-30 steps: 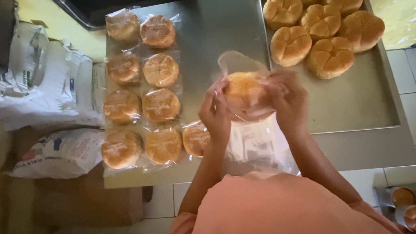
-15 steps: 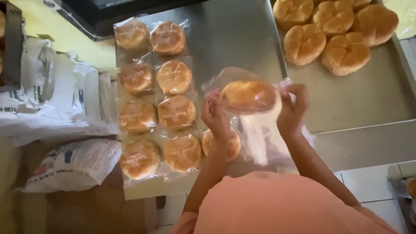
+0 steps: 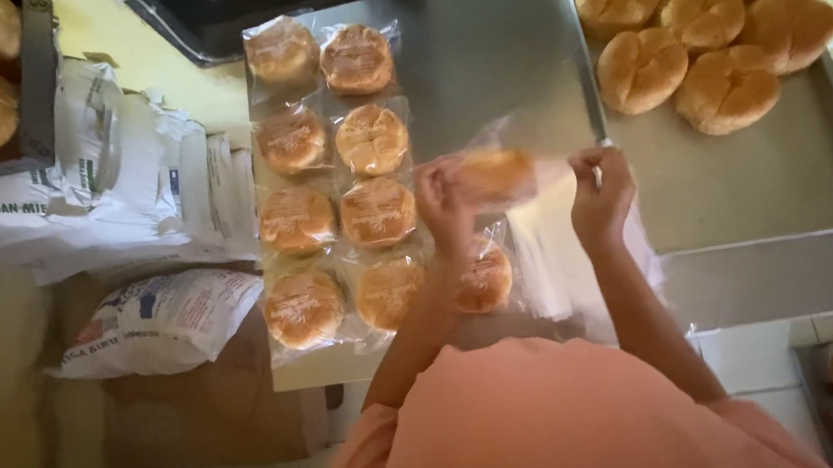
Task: Placing freshly baked buns into individual plastic bags.
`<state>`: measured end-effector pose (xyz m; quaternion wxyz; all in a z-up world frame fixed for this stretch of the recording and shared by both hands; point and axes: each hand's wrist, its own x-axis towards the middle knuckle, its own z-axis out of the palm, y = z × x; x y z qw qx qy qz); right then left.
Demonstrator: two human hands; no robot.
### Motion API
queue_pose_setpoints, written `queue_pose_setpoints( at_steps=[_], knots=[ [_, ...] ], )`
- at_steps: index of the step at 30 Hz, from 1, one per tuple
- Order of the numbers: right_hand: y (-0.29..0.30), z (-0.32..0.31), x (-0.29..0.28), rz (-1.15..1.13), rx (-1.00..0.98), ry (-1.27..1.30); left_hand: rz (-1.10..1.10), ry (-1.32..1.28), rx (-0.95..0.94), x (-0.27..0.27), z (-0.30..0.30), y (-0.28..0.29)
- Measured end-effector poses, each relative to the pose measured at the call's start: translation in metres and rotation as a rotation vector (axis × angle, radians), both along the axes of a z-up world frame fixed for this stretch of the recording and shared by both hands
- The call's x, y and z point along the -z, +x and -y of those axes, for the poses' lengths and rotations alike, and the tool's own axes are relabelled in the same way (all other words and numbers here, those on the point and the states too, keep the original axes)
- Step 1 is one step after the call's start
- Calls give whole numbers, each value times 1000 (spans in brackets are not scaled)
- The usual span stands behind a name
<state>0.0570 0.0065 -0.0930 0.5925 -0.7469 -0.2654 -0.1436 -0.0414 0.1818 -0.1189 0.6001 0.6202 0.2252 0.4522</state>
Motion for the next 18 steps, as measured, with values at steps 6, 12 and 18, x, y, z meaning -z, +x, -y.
queue_pose_setpoints(
  at_steps=[6,12,18],
  knots=[
    [-25,-11,-53,-167,-8,-32,150,64,-50,-19,-29,-18],
    [-28,-10,-51,-320,-315,336,137,-106,144,-36,-22,-36],
    [-11,4,-28,-593,-367,734,171,133,80,-35,-14,-37]
  ],
)
